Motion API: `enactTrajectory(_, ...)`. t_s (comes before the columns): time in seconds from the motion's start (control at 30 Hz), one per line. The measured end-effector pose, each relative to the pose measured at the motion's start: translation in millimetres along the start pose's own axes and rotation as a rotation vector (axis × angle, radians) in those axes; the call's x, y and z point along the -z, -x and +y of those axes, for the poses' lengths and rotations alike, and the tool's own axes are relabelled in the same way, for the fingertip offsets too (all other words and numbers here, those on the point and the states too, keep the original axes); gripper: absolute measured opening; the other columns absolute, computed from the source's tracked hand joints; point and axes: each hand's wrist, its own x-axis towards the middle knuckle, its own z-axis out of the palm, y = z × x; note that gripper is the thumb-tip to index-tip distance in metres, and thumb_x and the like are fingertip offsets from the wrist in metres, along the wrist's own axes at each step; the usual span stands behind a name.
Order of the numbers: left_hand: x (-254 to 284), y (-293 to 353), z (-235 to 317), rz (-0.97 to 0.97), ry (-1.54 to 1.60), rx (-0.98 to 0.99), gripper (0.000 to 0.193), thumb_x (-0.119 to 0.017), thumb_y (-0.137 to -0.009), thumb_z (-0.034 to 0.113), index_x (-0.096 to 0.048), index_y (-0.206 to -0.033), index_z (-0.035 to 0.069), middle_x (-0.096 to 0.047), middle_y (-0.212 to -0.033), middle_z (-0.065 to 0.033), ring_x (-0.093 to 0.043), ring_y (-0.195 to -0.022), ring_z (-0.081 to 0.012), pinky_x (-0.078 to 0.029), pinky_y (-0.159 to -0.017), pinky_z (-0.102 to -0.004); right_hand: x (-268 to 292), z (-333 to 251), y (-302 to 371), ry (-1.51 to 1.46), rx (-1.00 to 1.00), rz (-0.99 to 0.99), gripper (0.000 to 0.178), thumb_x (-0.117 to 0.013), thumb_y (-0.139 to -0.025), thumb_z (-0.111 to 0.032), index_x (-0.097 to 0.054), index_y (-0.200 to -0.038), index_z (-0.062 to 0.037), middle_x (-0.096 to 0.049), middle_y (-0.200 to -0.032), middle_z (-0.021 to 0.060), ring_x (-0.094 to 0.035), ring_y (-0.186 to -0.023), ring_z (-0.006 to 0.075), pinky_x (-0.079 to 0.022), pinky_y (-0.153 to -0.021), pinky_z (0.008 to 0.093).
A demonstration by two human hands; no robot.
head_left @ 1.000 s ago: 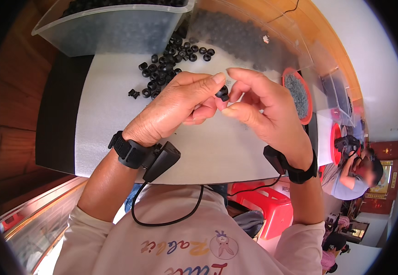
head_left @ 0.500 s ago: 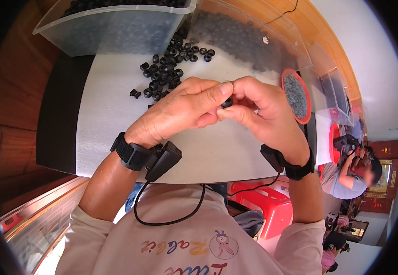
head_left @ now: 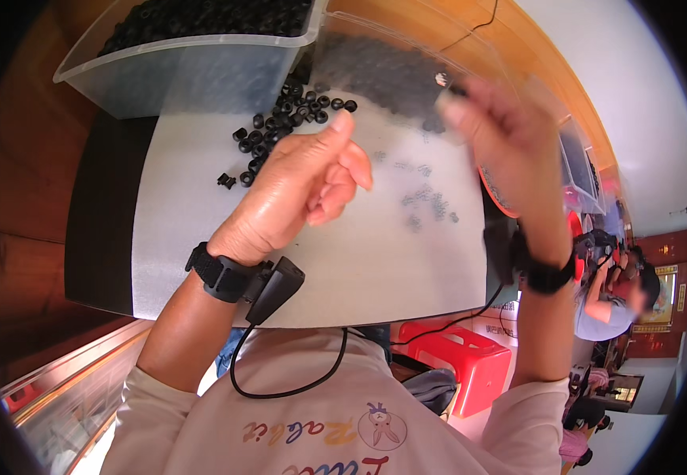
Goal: The person repeatedly picks up small black plastic components from a table and inserts a smaller piece into a larger piece. They handle the items one at a time, performing a repetitive assembly action throughout the clip.
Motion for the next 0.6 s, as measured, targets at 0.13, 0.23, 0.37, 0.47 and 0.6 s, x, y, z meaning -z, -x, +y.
enactTrajectory(0.13, 3.0, -3.7, 0.2, 0.055, 0.224, -0.043, 0.062, -0.040, -0.110, 0.054, -0.066, -0.081, 0.006, -0.044, -0.052, 0.0011, -0.033, -0.043, -0.0092, -0.024, -0.044, -0.0255, 32.4, 25.6, -57.9, -0.067, -0.033, 0.116, 0.035, -0.071, -0.098, -0.029, -0.069, -0.112, 0.0033, -0.066, -0.078, 0.0005, -0.052, -0.058, 0.0061, -0.042, -0.054, 0.0233)
enactTrajectory(0.23, 9.8, -3.8, -0.2, 0.057, 0.348, -0.124, 0.058, -0.039, -0.111, 0.050, -0.065, -0.082, 0.006, -0.045, -0.052, 0.0008, -0.033, -0.042, -0.0105, -0.026, -0.043, -0.0263, 33.5, 41.3, -69.8, -0.058, -0.030, 0.133, 0.037, -0.069, -0.100, -0.028, -0.069, -0.119, 0.0032, -0.068, -0.081, 0.0024, -0.050, -0.058, 0.0046, -0.040, -0.052, 0.0215)
enactTrajectory(0.37, 19.9, -4.7, 2.1, 0.082, 0.482, -0.233, 0.053, -0.039, -0.111, 0.046, -0.064, -0.087, 0.005, -0.042, -0.054, 0.0010, -0.033, -0.044, -0.0116, -0.029, -0.044, -0.0267, 14.7, 42.2, -50.1, -0.194, -0.016, 0.028, 0.023, -0.067, -0.099, -0.022, -0.069, -0.100, 0.0010, -0.066, -0.074, 0.0018, -0.057, -0.059, 0.0115, -0.046, -0.054, 0.0291)
enactTrajectory(0.47, 30.1, -4.2, 2.6, 0.063, 0.572, -0.290, 0.049, -0.041, -0.111, 0.043, -0.063, -0.089, 0.004, -0.040, -0.057, 0.0009, -0.034, -0.047, -0.0123, -0.029, -0.046, -0.0272, -17.5, 25.7, -23.4, -0.103, 0.072, -0.389, 0.014, -0.062, -0.098, -0.012, -0.067, -0.105, -0.0016, -0.068, -0.082, 0.0079, -0.064, -0.066, 0.0209, -0.051, -0.059, 0.0362)
enactTrajectory(0.6, 38.2, -5.0, 2.3, 0.060, 0.609, -0.333, 0.047, -0.043, -0.110, 0.041, -0.063, -0.089, 0.004, -0.041, -0.060, 0.0003, -0.036, -0.049, -0.0134, -0.029, -0.049, -0.0271, -73.4, 38.0, -17.7, 0.120, 0.409, -0.395, 0.023, -0.055, -0.092, 0.000, -0.063, -0.113, -0.0042, -0.065, -0.100, 0.0154, -0.066, -0.088, 0.0357, -0.053, -0.075, 0.0455)
